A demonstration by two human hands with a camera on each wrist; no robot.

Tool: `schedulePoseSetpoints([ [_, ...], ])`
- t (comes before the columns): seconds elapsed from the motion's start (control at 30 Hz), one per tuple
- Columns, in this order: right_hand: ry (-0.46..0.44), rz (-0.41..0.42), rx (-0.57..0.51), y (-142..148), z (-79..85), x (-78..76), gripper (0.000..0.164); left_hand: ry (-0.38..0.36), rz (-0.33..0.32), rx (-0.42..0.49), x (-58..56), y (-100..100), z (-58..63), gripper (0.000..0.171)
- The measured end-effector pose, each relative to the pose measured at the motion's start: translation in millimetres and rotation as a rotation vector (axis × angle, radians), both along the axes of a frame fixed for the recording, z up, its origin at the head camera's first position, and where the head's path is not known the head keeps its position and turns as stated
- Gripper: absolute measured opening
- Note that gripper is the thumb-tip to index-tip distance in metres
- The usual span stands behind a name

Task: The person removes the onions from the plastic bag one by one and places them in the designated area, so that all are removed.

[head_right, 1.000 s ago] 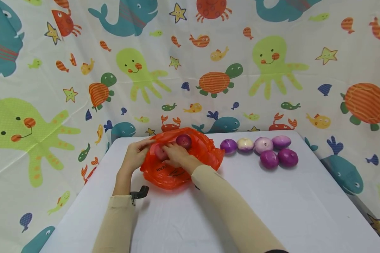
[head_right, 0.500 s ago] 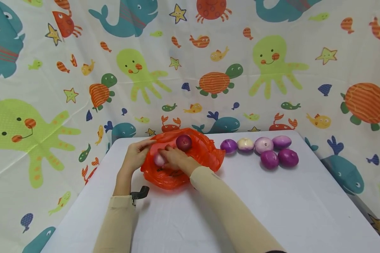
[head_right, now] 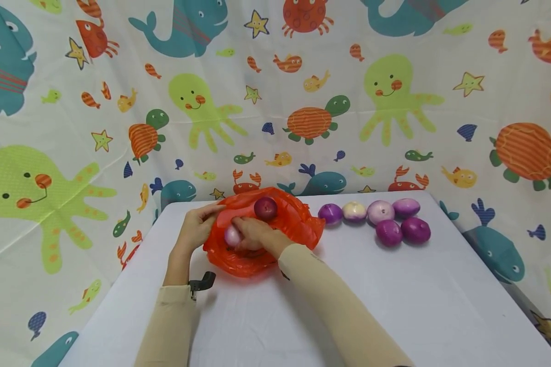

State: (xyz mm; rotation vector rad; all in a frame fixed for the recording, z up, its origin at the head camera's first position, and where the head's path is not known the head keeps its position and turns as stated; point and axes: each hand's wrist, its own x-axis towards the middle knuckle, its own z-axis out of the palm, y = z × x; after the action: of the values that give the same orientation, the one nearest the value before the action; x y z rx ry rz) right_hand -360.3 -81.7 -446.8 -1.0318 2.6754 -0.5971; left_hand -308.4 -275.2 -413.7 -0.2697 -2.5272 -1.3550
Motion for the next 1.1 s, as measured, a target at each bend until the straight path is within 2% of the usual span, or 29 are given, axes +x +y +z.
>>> schedulePoseSetpoints([
  [0.23,0.052,0.013,-0.061,8,2.4,1.2,0.083,-0.020,-0.004,0.014,1.0,-3,-1.8,0.032],
  [0.6,0.097,-0.036,-0.206,33,4.4,6.3,0.085,-0.038,-0.002,0.031,0.3,-3,-1.6,0.033],
  [0.9,0.193,-0.077,-0.404,57,3.0,17.1,0.084,-0.029,0.002,0.027,0.1,-1,-0.9,0.035],
  [1.1,0.229,-0.097,-0.463,71,-1.2,23.0,0.081,-0.020,-0.005,0.026,0.5,0,-0.5,0.034],
])
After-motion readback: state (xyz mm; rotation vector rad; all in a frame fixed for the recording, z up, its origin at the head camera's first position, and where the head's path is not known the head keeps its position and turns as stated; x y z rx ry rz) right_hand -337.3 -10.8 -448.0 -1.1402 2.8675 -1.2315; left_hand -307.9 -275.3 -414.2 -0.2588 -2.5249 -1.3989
